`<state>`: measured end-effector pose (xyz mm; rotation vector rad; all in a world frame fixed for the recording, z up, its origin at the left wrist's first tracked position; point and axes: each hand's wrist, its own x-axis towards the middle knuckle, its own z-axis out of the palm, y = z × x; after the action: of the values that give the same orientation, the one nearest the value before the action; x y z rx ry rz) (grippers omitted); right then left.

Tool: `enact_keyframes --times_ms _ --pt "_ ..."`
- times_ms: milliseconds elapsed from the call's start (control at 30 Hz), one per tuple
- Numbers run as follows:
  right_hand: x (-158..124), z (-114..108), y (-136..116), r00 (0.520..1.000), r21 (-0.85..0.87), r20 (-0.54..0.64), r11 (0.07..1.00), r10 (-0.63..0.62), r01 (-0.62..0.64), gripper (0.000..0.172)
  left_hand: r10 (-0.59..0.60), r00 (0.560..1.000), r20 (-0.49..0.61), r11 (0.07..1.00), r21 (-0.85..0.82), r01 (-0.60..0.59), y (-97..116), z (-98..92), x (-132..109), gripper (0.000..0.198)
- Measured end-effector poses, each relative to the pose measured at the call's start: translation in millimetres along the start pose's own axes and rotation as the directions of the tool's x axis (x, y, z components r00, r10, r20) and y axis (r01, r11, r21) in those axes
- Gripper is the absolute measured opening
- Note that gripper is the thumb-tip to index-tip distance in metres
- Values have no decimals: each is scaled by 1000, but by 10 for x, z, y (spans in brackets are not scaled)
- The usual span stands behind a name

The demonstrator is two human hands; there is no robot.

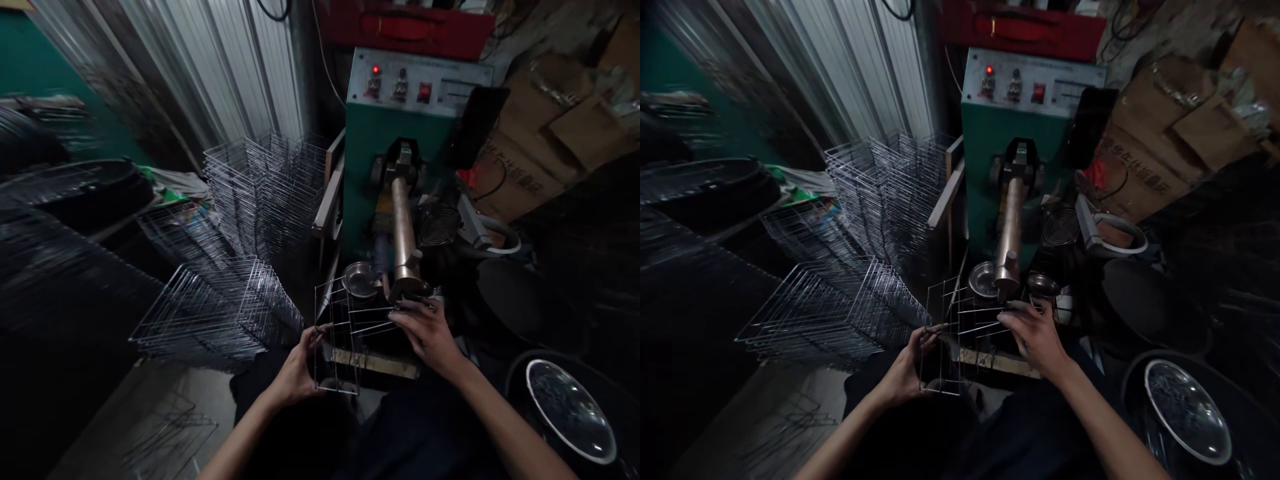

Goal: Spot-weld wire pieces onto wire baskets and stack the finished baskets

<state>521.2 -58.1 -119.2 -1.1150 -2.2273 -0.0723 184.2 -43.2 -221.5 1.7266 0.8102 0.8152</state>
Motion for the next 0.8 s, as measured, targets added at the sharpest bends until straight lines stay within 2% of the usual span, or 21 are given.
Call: enact_keyframes --times_ms 300,467,600,700,800 --pt "68 66 45 998 -19 -53 999 36 -37 28 -26 1000 17 1000 17 26 65 -105 108 100" --pt "103 126 43 996 -26 -61 997 67 -69 27 -24 1000 -15 999 35 24 82 -137 130 98" --pt "117 134 75 991 -8 -99 996 87 -88 16 -41 998 -47 997 59 44 194 -175 113 92" --pt "99 82 125 987 36 -107 992 122 -118 9 -60 998 -25 995 73 62 297 -224 120 91" --pt "82 37 194 985 71 -100 989 138 -131 9 -60 998 7 994 87 59 342 -299 196 92"
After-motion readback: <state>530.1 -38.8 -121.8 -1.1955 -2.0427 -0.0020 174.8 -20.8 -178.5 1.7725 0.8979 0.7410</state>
